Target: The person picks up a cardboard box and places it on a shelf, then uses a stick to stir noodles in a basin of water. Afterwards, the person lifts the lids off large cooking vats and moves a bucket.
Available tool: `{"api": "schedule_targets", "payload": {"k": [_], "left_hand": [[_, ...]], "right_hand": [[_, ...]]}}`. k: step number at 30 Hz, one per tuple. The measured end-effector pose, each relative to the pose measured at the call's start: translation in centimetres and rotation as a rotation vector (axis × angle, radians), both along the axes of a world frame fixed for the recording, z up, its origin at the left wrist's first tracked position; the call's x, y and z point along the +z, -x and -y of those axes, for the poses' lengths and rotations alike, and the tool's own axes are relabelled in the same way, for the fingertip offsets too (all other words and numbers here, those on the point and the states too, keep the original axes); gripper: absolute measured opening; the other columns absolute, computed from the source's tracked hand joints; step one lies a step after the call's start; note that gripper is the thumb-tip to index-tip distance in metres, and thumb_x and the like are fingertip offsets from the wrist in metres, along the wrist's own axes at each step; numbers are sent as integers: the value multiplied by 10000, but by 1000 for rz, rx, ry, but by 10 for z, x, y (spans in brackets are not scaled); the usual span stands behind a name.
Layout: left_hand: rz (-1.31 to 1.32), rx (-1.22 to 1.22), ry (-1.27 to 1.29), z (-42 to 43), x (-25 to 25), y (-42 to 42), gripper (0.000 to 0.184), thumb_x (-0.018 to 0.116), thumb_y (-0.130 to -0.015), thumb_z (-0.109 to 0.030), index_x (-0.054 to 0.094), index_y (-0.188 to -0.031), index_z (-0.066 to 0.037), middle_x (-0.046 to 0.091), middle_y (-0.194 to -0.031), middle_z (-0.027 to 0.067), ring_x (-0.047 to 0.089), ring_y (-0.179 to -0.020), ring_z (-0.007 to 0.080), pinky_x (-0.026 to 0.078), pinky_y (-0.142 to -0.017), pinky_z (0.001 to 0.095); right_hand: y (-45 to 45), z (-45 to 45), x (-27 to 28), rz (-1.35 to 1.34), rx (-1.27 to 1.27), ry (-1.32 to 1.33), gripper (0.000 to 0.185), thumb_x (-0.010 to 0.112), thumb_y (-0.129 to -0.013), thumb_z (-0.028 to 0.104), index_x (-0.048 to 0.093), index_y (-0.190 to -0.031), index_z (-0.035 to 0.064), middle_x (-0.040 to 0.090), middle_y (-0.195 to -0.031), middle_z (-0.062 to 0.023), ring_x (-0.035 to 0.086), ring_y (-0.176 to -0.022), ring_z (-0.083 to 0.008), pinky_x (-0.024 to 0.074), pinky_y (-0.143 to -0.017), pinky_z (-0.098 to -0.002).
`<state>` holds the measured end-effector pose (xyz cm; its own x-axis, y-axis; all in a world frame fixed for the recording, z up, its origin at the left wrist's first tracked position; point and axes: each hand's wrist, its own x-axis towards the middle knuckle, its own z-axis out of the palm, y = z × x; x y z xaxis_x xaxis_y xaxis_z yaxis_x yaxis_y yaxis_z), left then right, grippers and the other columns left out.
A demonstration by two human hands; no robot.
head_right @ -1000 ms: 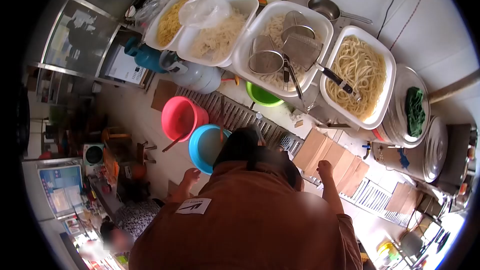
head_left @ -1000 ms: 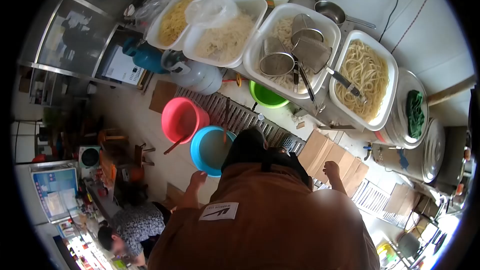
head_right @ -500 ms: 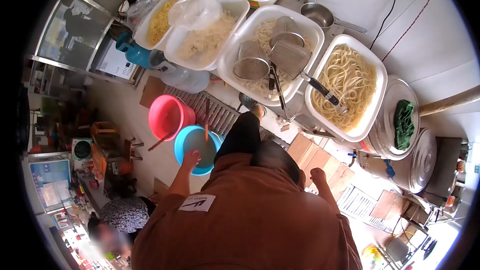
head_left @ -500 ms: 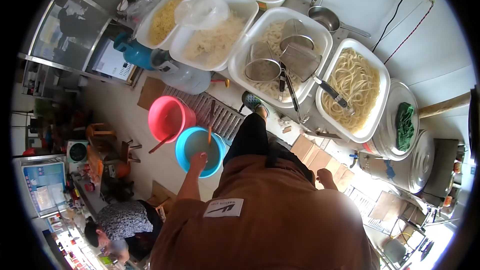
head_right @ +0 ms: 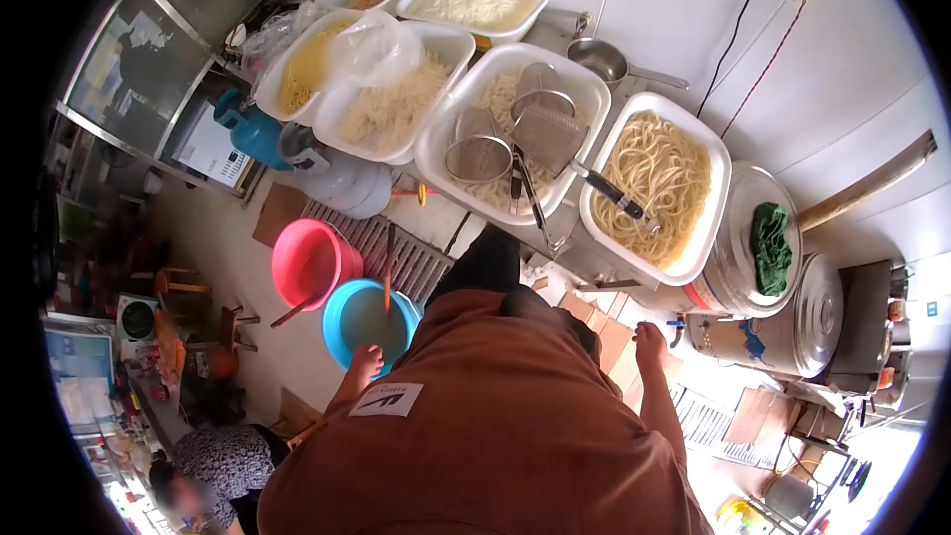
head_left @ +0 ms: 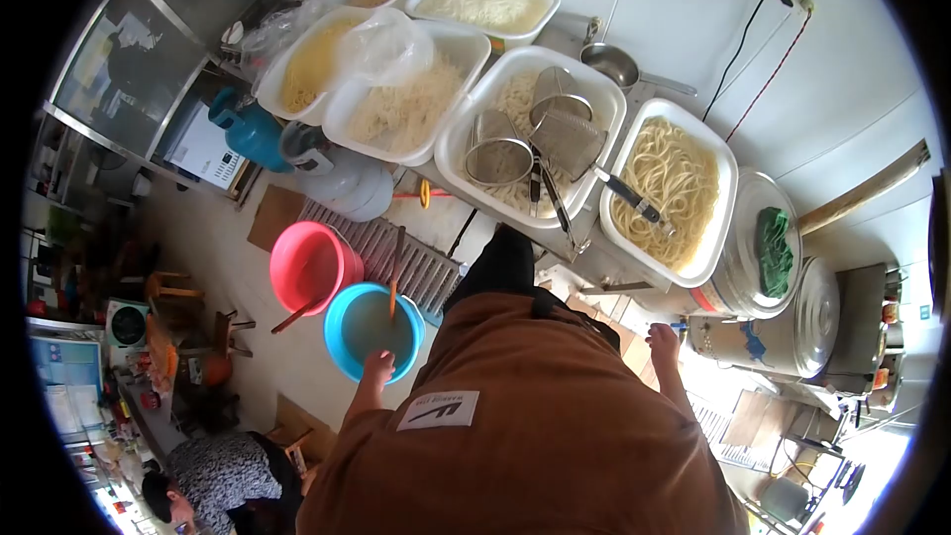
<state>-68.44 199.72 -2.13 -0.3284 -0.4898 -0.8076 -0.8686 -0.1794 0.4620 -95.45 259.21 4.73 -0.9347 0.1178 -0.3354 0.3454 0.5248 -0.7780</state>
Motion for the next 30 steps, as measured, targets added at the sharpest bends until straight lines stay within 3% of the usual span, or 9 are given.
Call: {"api": "schedule_targets", "payload": {"k": [11,15,18,20,21,22,23,26,30], "left_hand": [[24,219,-89,-36,-19,-66,191,498,-826,-196,617,-901,-66,567,-680,53,522,-549,136,437,-488,292],[5,-62,123,-50,-34,-87,244,510,-794,-220,630,-864,-20,626,-840,168,603,-773,313,475,-691,406],[97,-139,222,-51,-14,-79,286,543,-789,-281,642,-899,-36,632,-927,174,594,-884,334,471,-751,417],[161,-179,367,-45,-8,-69,308,535,-798,-327,632,-882,-47,627,-918,187,580,-893,368,469,-755,431],[226,-151,354,-41,18,-51,308,525,-804,-328,627,-913,-58,619,-954,187,577,-906,366,467,-768,435],[205,-228,302,-32,15,-47,309,518,-810,-325,618,-942,-64,611,-991,182,571,-937,358,460,-793,436],[263,-78,234,-27,27,-34,312,499,-822,-320,608,-975,-70,611,-1006,169,561,-976,344,450,-821,434],[162,74,289,-11,77,-6,328,466,-848,-323,592,-1031,-82,591,-1070,155,539,-1037,323,431,-877,413],[167,115,317,-5,72,-14,336,462,-844,-316,586,-1043,-75,585,-1080,160,535,-1043,331,434,-872,416]], "right_hand": [[117,99,162,-558,83,4,213,475,-910,95,597,-1035,-25,573,-758,-46,545,-655,-104,465,-613,-239],[187,165,215,-546,336,17,245,456,-914,107,576,-1096,-5,581,-815,-43,563,-726,-132,481,-670,-266],[310,160,169,-610,475,2,297,470,-904,146,545,-1162,17,591,-1018,-79,563,-886,-154,471,-743,-279],[472,123,78,-543,585,381,432,485,-886,151,421,-1296,30,528,-1211,-87,525,-1037,-186,454,-812,-318],[485,170,113,-399,547,23,374,423,-937,240,472,-1259,56,542,-1163,-103,554,-959,-197,466,-805,-305],[550,163,75,-596,643,75,383,411,-944,257,465,-1266,58,523,-1204,-119,549,-995,-221,454,-847,-313],[558,201,99,-801,675,-383,402,406,-944,272,453,-1270,42,534,-1194,-142,552,-1010,-255,444,-873,-325],[554,288,146,-898,639,-549,446,594,-823,294,540,-1093,-57,572,-1022,-251,540,-953,-410,448,-809,-493],[673,306,102,-1263,681,-779,633,578,-805,462,523,-1099,-96,593,-933,-290,582,-848,-435,482,-740,-503]]}}
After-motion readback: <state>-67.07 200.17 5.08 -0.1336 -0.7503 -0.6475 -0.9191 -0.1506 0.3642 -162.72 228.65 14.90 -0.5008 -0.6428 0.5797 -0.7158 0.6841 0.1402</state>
